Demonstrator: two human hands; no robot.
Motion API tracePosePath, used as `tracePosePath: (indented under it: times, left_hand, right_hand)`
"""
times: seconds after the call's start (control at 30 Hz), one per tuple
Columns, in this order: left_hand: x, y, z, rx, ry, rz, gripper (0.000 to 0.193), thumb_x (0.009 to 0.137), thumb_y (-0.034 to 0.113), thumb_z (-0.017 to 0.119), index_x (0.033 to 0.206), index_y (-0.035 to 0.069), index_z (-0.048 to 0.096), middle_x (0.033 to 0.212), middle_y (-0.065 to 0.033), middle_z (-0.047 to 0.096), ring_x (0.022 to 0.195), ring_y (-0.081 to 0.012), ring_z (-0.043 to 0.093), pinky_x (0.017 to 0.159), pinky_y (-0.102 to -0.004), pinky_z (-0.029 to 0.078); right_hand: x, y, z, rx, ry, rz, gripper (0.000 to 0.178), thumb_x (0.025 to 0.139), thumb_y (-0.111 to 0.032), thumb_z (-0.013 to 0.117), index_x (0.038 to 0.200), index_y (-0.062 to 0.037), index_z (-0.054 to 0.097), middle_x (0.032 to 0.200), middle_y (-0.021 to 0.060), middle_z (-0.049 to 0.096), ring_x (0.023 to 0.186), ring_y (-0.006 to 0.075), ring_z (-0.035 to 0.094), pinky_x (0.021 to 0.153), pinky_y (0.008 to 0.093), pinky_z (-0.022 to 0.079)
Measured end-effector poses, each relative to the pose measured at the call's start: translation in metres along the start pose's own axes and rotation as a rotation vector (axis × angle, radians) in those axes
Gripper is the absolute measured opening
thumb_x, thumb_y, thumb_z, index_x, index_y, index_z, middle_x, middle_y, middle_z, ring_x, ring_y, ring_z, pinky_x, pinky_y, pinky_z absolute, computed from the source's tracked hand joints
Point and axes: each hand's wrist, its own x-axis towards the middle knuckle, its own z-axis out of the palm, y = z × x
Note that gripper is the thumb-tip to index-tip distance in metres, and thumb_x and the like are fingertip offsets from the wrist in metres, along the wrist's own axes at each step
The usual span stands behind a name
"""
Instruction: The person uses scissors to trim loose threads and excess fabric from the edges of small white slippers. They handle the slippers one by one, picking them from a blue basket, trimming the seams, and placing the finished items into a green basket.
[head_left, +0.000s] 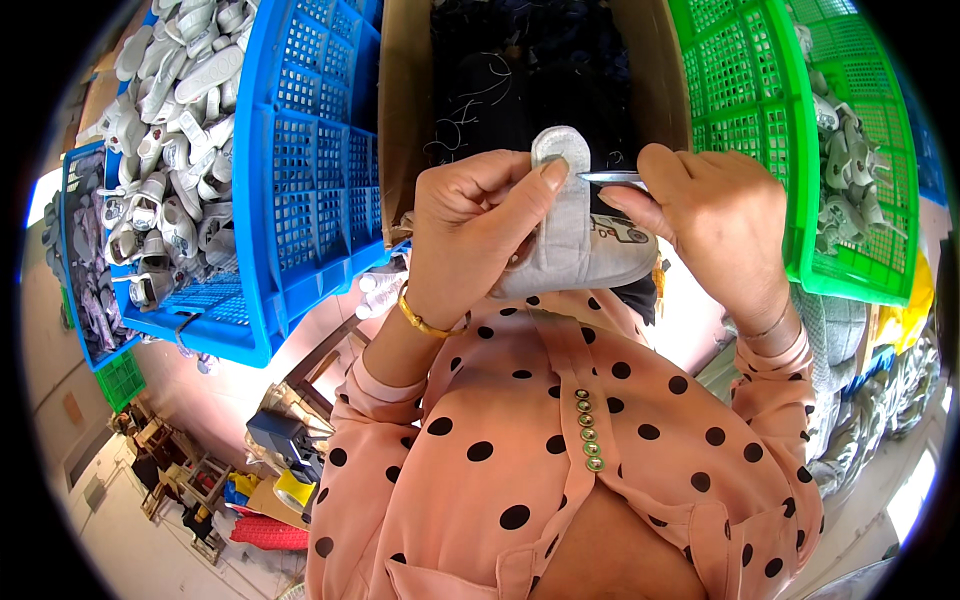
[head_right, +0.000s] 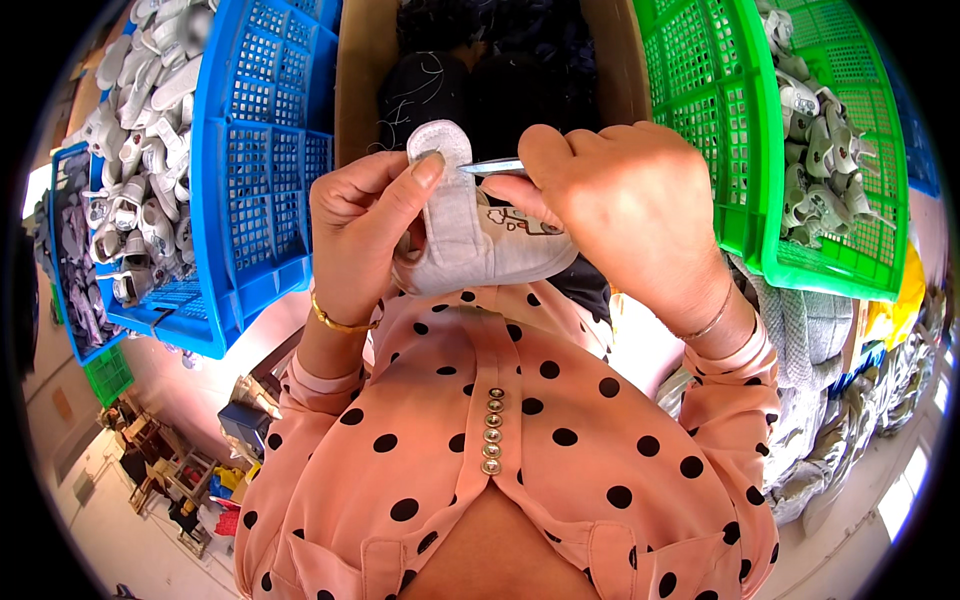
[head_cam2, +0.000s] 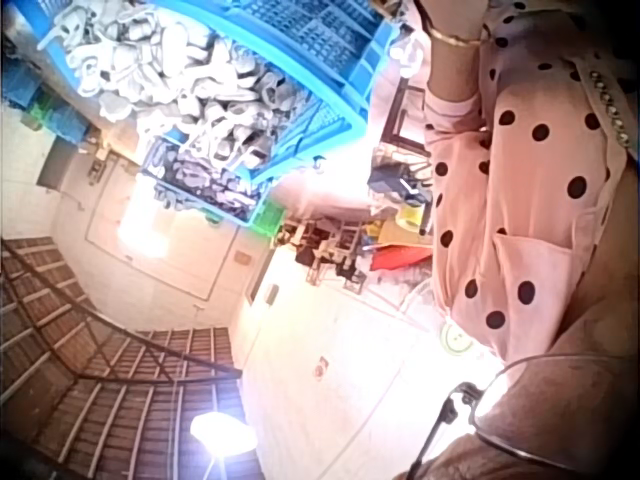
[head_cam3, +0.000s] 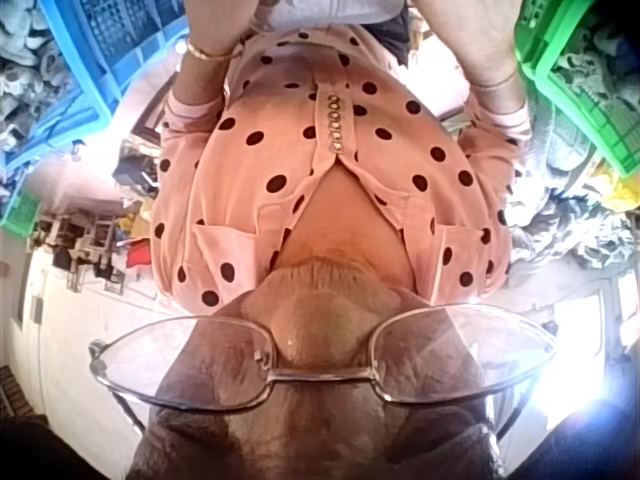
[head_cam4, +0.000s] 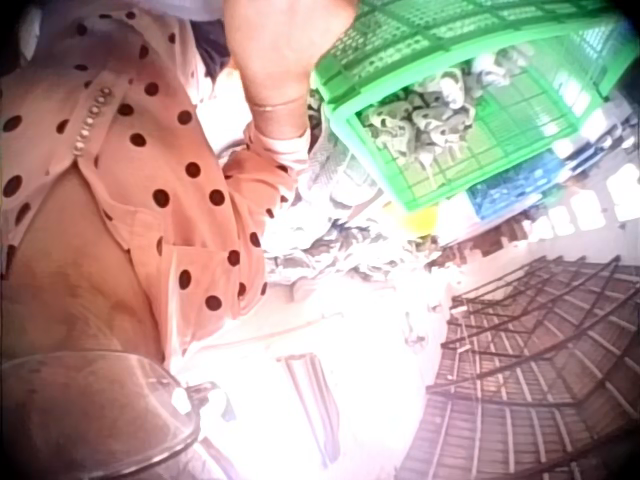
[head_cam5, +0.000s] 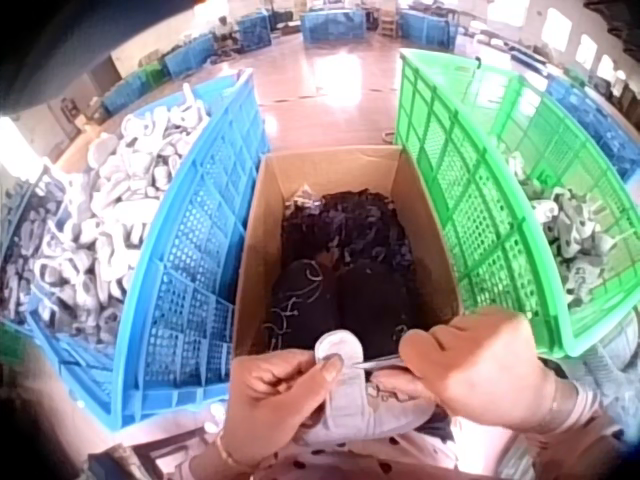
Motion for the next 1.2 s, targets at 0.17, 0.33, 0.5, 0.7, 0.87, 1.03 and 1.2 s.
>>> tracePosePath:
  times: [0.17, 0.33, 0.5, 0.7, 0.87, 1.03, 1.2]
  left_hand:
    - [-0.001, -0.001, -0.002, 0.068, -0.036, 0.002, 0.024, 0.094, 0.017, 0.064, 0.079, -0.001, 0.068, 0.055, 0.0043, 0.051, 0.045, 0.0006, 0.041, 0.04, -0.0168, 0.027]
    - [0.002, 0.002, 0.002, 0.129, -0.117, 0.033, 0.027, 0.097, 0.021, 0.059, 0.082, -0.001, 0.066, 0.056, 0.0029, 0.052, 0.048, -0.0003, 0.043, 0.042, -0.0181, 0.03]
    - [0.001, 0.003, 0.007, 0.353, -0.075, 0.151, 0.024, 0.096, 0.017, 0.059, 0.079, 0.001, 0.064, 0.056, -0.0031, 0.054, 0.044, -0.0102, 0.046, 0.043, -0.0244, 0.036]
    - [0.029, -0.012, -0.031, 1.043, 0.398, 0.723, 0.007, 0.085, 0.009, 0.067, 0.081, 0.006, 0.062, 0.075, -0.0068, 0.062, 0.072, -0.0275, 0.055, 0.066, -0.037, 0.045]
    - [0.02, -0.003, -0.016, 0.769, 0.159, 0.636, 0.024, 0.078, 0.017, 0.075, 0.098, 0.007, 0.065, 0.085, -0.0071, 0.066, 0.091, -0.0299, 0.058, 0.086, -0.0369, 0.043]
    - [0.015, -0.01, -0.014, 0.74, -0.047, 0.504, 0.011, 0.087, 0.016, 0.066, 0.093, 0.007, 0.066, 0.077, -0.0064, 0.067, 0.081, -0.0259, 0.064, 0.089, -0.0391, 0.046]
    - [0.01, -0.01, -0.022, 0.388, -0.046, 0.296, 0.02, 0.091, 0.013, 0.064, 0.109, 0.004, 0.063, 0.094, -0.008, 0.07, 0.086, -0.0152, 0.067, 0.073, -0.026, 0.052]
  right_hand:
    - [-0.005, 0.012, 0.009, 0.929, -0.092, 0.522, 0.034, 0.094, -0.036, 0.06, 0.081, -0.0062, 0.053, 0.055, -0.0041, 0.037, 0.05, 0.007, 0.039, 0.048, 0.0251, 0.031]
    - [-0.001, 0.0, 0.023, 1.282, -0.055, 0.454, 0.029, 0.094, -0.024, 0.063, 0.082, -0.0013, 0.05, 0.065, -0.0038, 0.04, 0.061, 0.0044, 0.034, 0.05, 0.023, 0.032]
    - [0.007, -0.001, 0.028, 1.708, -0.221, 0.552, 0.021, 0.097, -0.019, 0.058, 0.084, -0.0031, 0.055, 0.06, -0.0069, 0.038, 0.055, 0.0002, 0.031, 0.047, 0.0203, 0.026]
    - [0.002, -0.001, 0.033, 1.686, -0.093, 0.574, 0.018, 0.099, -0.017, 0.055, 0.087, -0.0036, 0.056, 0.061, -0.0064, 0.042, 0.054, -0.0003, 0.034, 0.047, 0.0195, 0.028]
    - [0.007, -0.007, 0.034, 1.614, -0.068, 0.597, 0.018, 0.098, -0.017, 0.054, 0.086, -0.004, 0.054, 0.061, -0.0071, 0.039, 0.053, 0.0005, 0.033, 0.048, 0.0198, 0.028]
    - [0.006, -0.009, 0.034, 1.591, 0.018, 0.68, 0.016, 0.097, -0.016, 0.055, 0.087, -0.0037, 0.055, 0.06, -0.0066, 0.041, 0.053, 0.0007, 0.035, 0.047, 0.0198, 0.03]
    - [0.005, -0.004, 0.037, 1.72, 0.103, 0.787, 0.017, 0.098, -0.021, 0.053, 0.09, -0.0062, 0.054, 0.058, -0.0075, 0.038, 0.05, 0.0018, 0.029, 0.046, 0.0198, 0.023]
